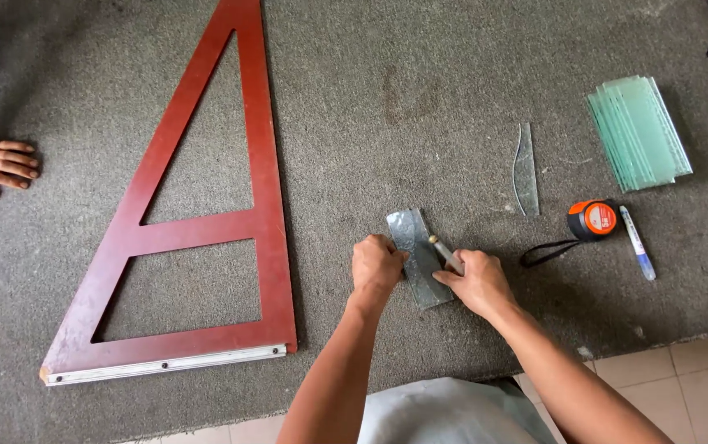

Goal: Manually score and break small pieces of glass using a glass cutter tool.

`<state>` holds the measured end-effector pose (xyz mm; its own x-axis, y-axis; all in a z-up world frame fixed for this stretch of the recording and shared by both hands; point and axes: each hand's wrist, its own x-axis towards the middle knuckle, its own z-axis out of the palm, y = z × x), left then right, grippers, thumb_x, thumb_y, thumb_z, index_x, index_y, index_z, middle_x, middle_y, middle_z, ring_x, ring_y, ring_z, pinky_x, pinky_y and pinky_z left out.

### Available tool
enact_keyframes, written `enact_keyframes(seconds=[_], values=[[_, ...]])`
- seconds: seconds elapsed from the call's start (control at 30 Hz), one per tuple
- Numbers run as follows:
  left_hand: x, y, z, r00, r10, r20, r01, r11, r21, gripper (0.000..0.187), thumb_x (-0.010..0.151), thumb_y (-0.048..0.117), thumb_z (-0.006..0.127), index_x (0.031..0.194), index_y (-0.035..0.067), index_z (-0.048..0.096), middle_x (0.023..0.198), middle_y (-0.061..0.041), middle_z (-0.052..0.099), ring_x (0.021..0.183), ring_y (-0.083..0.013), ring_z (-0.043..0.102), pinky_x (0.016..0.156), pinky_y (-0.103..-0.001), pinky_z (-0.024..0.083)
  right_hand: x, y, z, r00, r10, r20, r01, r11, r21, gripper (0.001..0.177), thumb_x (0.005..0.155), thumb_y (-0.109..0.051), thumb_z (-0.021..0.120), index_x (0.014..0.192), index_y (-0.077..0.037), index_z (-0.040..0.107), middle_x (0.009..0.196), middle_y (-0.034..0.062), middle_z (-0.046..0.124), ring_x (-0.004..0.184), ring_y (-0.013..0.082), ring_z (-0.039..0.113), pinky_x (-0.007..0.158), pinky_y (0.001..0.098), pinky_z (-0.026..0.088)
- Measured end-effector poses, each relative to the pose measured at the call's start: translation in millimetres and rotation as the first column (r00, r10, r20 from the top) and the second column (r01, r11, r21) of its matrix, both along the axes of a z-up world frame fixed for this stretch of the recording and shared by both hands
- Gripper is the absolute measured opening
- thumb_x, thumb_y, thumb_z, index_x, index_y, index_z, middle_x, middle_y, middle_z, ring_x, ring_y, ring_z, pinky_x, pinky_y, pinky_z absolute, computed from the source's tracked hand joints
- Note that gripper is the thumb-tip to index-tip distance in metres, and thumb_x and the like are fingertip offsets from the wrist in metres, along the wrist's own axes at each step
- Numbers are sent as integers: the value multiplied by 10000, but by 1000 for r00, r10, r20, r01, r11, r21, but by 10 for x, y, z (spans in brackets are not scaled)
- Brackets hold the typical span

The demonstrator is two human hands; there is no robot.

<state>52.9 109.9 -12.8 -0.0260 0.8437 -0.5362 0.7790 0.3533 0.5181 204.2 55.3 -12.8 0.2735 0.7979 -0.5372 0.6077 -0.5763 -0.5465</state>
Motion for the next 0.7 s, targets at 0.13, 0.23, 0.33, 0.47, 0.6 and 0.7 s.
enact_keyframes(seconds=[0.13, 0.23, 0.33, 0.47, 0.6, 0.7], values=[[-9, 17, -89, 999, 18, 27, -18, 1000, -15, 146, 662, 209, 694, 597, 101, 620, 417, -64, 549, 496, -225, 614, 597, -288, 486, 1, 19, -99, 1000, -6, -13, 6, 1000, 16, 142, 605, -261, 681, 670, -137, 662, 590, 85, 611, 666, 268, 615, 571, 334, 459], [-20, 42, -166, 998, 16, 67, -15, 1000, -13, 151, 670, 222, 664, 577, 119, 604, 370, -16, 523, 444, -183, 599, 557, -266, 485, -7, 42, -133, 999, -17, -29, 18, 999, 38, 94, 615, -224, 679, 651, -138, 667, 540, 73, 592, 587, 243, 599, 535, 317, 449], [-20, 37, -124, 997, 11, 73, -10, 1000, -20, 154, 669, 219, 663, 564, 125, 599, 349, -1, 508, 374, -140, 571, 530, -230, 477, -14, 33, -114, 999, -5, -36, 8, 998, 64, 112, 608, -224, 685, 659, -126, 671, 534, 78, 585, 573, 238, 590, 524, 319, 444], [-17, 26, -67, 998, 0, 67, 2, 1000, -19, 150, 679, 222, 647, 575, 121, 607, 369, -21, 527, 432, -177, 598, 572, -257, 484, -18, 18, -101, 998, -32, -53, 35, 997, 66, 96, 618, -226, 664, 634, -131, 665, 525, 74, 580, 564, 232, 580, 526, 321, 436], [-14, 37, -62, 999, -5, 48, 6, 1000, -13, 146, 676, 228, 640, 581, 122, 608, 373, -20, 530, 446, -177, 604, 573, -267, 488, -19, 20, -107, 997, -42, -58, 47, 995, 85, 85, 614, -228, 662, 609, -143, 657, 508, 56, 582, 544, 220, 576, 515, 317, 437], [-22, 39, -117, 998, -6, 59, 7, 1000, -15, 140, 680, 232, 641, 603, 120, 611, 378, -21, 534, 448, -171, 605, 588, -269, 490, -4, 19, -162, 998, -36, -44, 39, 997, 74, 94, 609, -244, 665, 613, -150, 657, 504, 42, 585, 538, 208, 580, 517, 309, 444]])
